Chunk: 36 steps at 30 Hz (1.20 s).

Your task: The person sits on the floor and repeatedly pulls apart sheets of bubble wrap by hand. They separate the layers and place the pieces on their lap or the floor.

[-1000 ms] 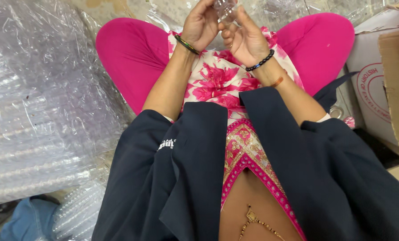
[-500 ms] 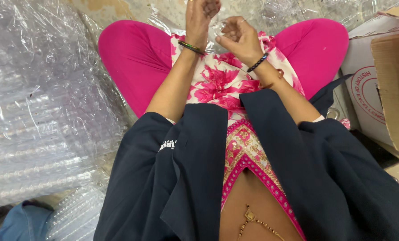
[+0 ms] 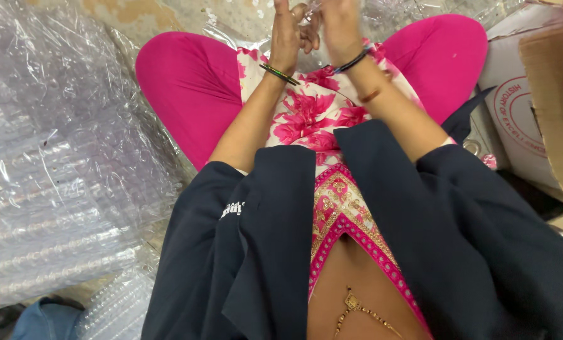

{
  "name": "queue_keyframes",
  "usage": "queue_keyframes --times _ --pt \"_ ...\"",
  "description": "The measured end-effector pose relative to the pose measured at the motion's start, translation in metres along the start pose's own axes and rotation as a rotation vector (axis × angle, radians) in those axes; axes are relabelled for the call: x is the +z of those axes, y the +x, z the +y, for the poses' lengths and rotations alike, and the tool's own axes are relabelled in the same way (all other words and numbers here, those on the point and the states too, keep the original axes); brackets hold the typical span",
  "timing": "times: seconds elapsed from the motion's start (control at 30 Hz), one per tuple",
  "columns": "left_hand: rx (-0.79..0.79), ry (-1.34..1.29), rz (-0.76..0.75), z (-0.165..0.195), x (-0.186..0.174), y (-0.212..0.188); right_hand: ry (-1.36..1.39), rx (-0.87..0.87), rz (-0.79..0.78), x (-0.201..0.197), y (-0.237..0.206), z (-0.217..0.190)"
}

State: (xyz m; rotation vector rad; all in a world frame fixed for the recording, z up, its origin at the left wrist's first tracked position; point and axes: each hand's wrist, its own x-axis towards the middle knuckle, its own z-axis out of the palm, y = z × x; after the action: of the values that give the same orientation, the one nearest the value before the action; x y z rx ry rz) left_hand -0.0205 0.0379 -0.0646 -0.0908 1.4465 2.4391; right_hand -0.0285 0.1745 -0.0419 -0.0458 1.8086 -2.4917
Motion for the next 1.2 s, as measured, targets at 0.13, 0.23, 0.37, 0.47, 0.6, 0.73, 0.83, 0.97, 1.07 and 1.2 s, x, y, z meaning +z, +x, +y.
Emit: queue_keyframes --times 0.13,0.23,0.37,0.47,0.6,0.73,0.83,0.97,1.07,1.2 --pt "0.125 -0.153 0.228 -0.008 -0.008 -0.001 -0.175 -0.268 -0.165 0.043 -0.030 0.014" --pt "0.212 -0.086 0.238 -0.010 -0.011 -0.003 -0.413 -0.246 -0.133 0.047 -0.038 0.009" --pt "0.623 0.537 0.082 -0.007 -0.020 0.001 -0.308 -0.153 -0.172 0.033 -0.032 0.000" --pt "0.106 -0.079 -0.095 0.001 -0.024 0.003 -0.036 0.089 -0.202 0.018 -0.034 -0.012" --pt "-0.015 -0.422 -0.345 0.016 -0.025 -0.005 0.512 0.466 -0.286 0.001 -0.036 -0.033" --pt "-0.026 -0.358 -0.375 0.031 -0.018 -0.013 0.564 0.510 -0.316 0.002 -0.038 -0.033" --pt "-0.014 -0.248 -0.322 0.034 -0.013 -0.014 0.258 0.423 -0.232 0.010 -0.040 -0.023" --pt "-0.016 -0.189 -0.130 0.014 -0.009 -0.007 -0.119 0.181 -0.160 0.015 -0.045 -0.016" --pt "0.095 -0.201 0.005 -0.007 -0.011 0.003 -0.331 -0.008 -0.227 0.014 -0.049 -0.017" --pt "0.095 -0.289 -0.078 -0.021 -0.016 0.008 -0.517 -0.254 -0.160 0.009 -0.042 -0.020"
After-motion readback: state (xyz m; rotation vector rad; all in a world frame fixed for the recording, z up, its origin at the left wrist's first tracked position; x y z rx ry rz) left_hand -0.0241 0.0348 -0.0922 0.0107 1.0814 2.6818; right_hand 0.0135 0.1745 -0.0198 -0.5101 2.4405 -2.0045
